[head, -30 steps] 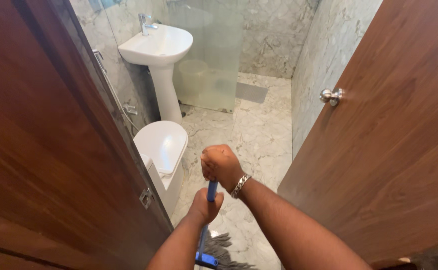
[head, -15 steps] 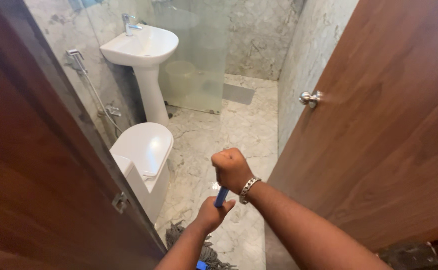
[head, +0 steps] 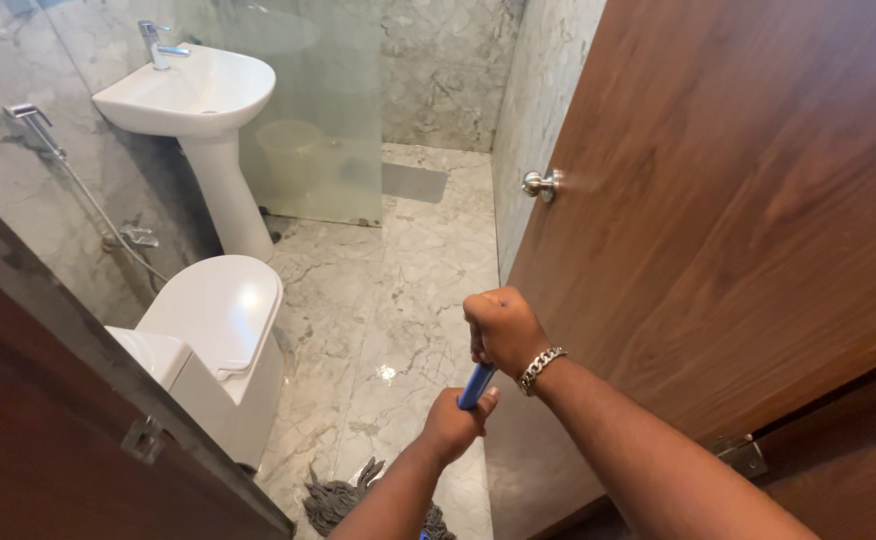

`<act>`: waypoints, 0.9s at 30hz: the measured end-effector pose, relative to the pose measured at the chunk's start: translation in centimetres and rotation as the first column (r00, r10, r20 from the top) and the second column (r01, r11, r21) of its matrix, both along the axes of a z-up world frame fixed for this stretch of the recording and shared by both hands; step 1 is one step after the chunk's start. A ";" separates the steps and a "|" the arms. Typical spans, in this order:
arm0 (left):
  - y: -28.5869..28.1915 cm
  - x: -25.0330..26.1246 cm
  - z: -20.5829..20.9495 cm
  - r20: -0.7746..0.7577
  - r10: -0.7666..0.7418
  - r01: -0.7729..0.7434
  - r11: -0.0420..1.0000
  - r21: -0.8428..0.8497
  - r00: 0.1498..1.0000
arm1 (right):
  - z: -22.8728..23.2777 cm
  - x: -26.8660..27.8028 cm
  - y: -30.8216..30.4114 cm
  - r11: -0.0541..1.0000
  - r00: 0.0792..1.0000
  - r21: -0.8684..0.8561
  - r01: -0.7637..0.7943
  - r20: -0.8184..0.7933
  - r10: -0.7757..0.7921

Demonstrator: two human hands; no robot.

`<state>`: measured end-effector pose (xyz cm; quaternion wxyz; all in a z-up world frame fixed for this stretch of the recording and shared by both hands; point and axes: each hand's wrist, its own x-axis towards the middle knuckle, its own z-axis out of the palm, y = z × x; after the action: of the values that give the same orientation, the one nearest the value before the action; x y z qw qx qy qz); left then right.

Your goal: The person mops the marble floor of a bathroom using a blue mop. They clean the area near the toilet and sink, then move into the shower stall to mop the floor around the drain and along the walls.

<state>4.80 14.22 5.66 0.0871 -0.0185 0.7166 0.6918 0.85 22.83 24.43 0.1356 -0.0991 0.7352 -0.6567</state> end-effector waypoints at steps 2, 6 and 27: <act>0.1 0.3 -0.1 -0.109 -0.027 0.008 0.984 -0.177 0.994 | 0.0 0.4 0.7 0.999 0.999 0.012 -0.041 -0.003 0.041; -0.1 0.0 -0.5 -0.212 -0.012 -0.034 0.977 -0.212 0.977 | -0.2 1.1 1.2 0.989 0.987 0.068 -0.129 -0.091 0.135; -6.4 -7.0 -9.9 -0.292 -0.183 0.312 0.812 0.494 0.939 | -1.9 6.7 -7.4 0.728 0.929 0.610 0.312 -0.358 -0.097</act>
<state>-2.17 7.81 -4.22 0.0948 0.1809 0.4976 0.8430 7.53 15.42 22.51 -0.0263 -0.0614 0.9367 -0.3437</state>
